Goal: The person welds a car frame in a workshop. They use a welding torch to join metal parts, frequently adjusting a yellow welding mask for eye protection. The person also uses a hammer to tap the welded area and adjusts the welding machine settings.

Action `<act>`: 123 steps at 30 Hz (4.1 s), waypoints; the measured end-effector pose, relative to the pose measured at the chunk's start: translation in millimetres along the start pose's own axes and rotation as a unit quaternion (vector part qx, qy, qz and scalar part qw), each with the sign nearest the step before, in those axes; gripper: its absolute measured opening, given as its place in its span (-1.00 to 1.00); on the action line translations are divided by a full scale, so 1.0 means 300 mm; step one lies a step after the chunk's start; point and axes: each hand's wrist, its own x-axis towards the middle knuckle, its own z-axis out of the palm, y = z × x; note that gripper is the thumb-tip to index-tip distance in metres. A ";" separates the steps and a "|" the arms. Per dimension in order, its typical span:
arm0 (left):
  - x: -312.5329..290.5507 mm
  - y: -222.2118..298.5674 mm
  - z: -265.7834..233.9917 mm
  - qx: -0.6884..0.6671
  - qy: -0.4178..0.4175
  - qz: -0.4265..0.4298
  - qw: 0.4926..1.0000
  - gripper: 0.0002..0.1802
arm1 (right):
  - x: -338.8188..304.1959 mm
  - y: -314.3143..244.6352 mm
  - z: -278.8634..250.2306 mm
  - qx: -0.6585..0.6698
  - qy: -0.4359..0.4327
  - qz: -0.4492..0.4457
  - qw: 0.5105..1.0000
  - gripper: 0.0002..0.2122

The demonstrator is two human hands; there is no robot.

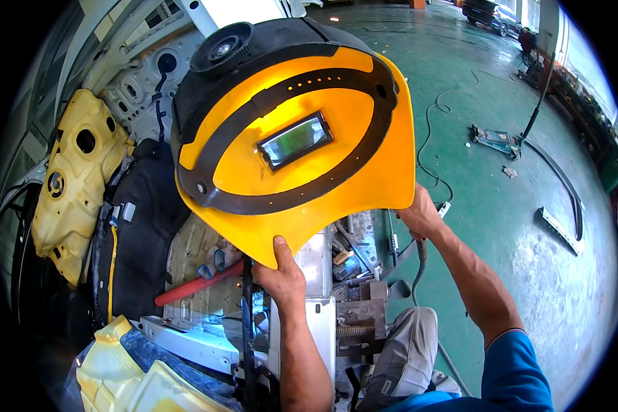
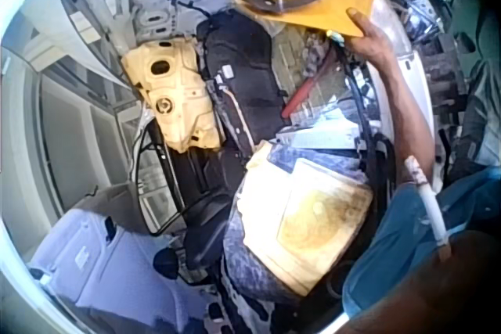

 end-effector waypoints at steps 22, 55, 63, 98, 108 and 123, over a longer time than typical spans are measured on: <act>0.008 -0.007 0.000 -0.025 0.000 0.015 1.000 -0.72 | 0.001 0.030 -0.002 0.025 -0.005 -0.043 0.999 -0.60; 0.012 -0.001 0.003 -0.037 0.006 0.000 0.999 -0.74 | 0.007 0.035 0.001 0.022 0.009 -0.037 0.999 -0.58; 0.014 -0.008 -0.007 -0.008 -0.001 0.021 1.000 -0.73 | 0.000 -0.001 -0.002 0.016 -0.011 -0.012 1.000 -0.59; 0.012 -0.005 -0.013 0.007 -0.007 -0.001 1.000 -0.70 | 0.009 0.032 0.009 0.062 0.004 -0.023 0.998 -0.62; 0.006 0.005 -0.006 -0.013 0.001 -0.030 0.999 -0.72 | -0.003 0.032 0.003 0.093 -0.009 -0.026 0.995 -0.63; 0.013 -0.002 -0.006 -0.017 -0.002 0.004 1.000 -0.74 | 0.010 0.062 0.014 0.029 0.016 -0.068 0.997 -0.60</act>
